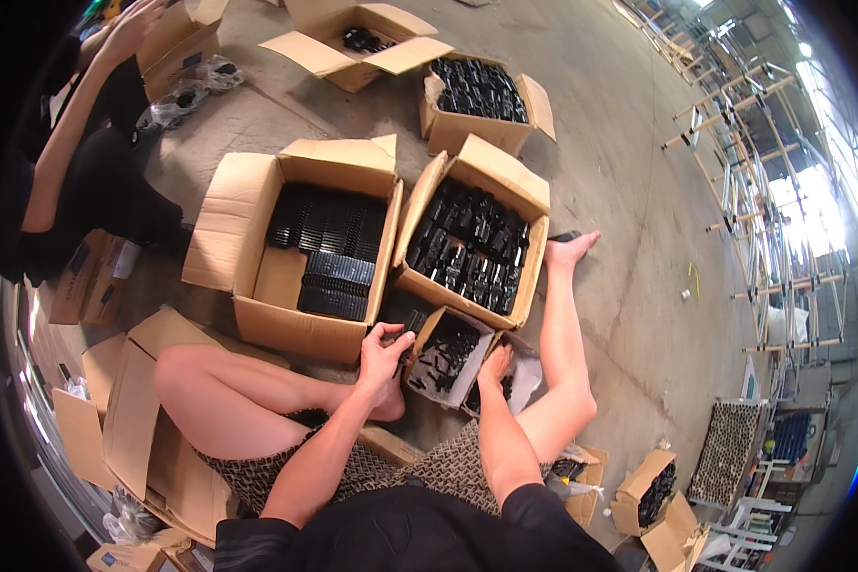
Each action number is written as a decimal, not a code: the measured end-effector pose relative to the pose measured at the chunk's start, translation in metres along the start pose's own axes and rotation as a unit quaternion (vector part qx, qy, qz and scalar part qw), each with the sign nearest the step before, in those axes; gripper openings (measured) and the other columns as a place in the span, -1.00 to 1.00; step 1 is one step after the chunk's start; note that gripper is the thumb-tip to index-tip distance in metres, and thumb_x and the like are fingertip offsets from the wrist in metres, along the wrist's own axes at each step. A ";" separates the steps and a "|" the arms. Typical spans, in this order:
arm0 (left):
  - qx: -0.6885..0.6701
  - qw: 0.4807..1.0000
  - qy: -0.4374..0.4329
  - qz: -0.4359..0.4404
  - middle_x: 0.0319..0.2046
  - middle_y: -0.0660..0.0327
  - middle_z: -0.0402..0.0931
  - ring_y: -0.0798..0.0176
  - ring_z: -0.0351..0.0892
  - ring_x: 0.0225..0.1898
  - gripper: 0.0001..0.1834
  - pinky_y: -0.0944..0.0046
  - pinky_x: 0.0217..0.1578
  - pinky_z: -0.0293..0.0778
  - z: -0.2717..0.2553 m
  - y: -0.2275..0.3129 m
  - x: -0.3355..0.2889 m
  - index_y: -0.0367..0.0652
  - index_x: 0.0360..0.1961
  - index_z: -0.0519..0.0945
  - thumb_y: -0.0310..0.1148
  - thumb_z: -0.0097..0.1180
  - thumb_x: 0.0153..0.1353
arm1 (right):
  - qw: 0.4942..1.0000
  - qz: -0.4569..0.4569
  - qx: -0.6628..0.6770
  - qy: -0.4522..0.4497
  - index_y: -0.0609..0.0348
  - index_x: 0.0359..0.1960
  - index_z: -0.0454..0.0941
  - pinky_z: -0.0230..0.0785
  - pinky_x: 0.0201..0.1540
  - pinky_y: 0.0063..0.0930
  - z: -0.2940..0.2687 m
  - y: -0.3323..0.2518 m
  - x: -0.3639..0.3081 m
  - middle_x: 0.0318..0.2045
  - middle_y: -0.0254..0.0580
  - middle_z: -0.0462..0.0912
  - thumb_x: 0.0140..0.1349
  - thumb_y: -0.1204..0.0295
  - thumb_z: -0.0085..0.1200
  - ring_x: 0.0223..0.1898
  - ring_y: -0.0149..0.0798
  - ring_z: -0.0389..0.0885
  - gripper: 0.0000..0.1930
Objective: The person sits on the floor and sorts small black metal parts by moving them from a large box into a smaller cardboard box.
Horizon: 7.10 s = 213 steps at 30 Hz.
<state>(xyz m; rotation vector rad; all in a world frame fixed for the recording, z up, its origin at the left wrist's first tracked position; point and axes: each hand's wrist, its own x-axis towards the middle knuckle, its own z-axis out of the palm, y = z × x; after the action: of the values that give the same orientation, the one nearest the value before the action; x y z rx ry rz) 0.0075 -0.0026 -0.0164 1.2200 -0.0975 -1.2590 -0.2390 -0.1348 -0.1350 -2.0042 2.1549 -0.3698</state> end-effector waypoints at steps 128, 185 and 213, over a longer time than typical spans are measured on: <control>0.111 0.990 -0.005 0.090 -0.25 0.09 0.66 0.38 0.63 -0.25 -0.73 0.38 -0.21 0.57 0.006 -0.002 -0.011 -0.38 -0.04 0.51 -0.50 0.21 0.29 | 0.852 -0.109 0.422 -0.289 0.36 -0.24 0.53 0.47 -0.31 -0.33 -0.084 -0.139 -0.061 -0.50 -0.04 0.64 0.39 0.28 0.07 -0.41 -0.24 0.64 -0.70; 0.469 0.878 0.036 -0.091 -0.37 0.14 0.66 0.29 0.67 -0.43 -0.71 0.31 -0.42 0.64 -0.197 0.120 0.157 -0.40 -0.09 0.63 -0.39 0.26 0.26 | 0.970 -0.109 0.204 -0.073 0.13 -0.37 0.64 0.52 -0.27 -0.04 -0.047 -0.146 0.085 -0.43 0.03 0.70 0.22 0.26 0.09 -0.36 0.11 0.69 -0.79; 0.254 0.948 0.082 0.171 -0.40 0.17 0.48 0.19 0.59 -0.43 -0.85 0.26 -0.42 0.55 -0.144 0.142 0.139 -0.25 -0.24 0.44 -0.46 0.12 0.22 | 0.798 -0.043 0.599 -0.047 0.27 -0.16 0.65 0.55 -0.28 -0.49 -0.086 -0.170 0.032 -0.39 -0.18 0.73 0.30 0.35 0.13 -0.39 -0.37 0.69 -0.77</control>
<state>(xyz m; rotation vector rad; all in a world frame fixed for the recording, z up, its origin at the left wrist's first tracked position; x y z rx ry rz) 0.2475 -0.0408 -0.0480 1.6622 -0.5155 -0.8448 -0.1048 -0.1718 -0.0016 -1.2594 1.1362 -1.2198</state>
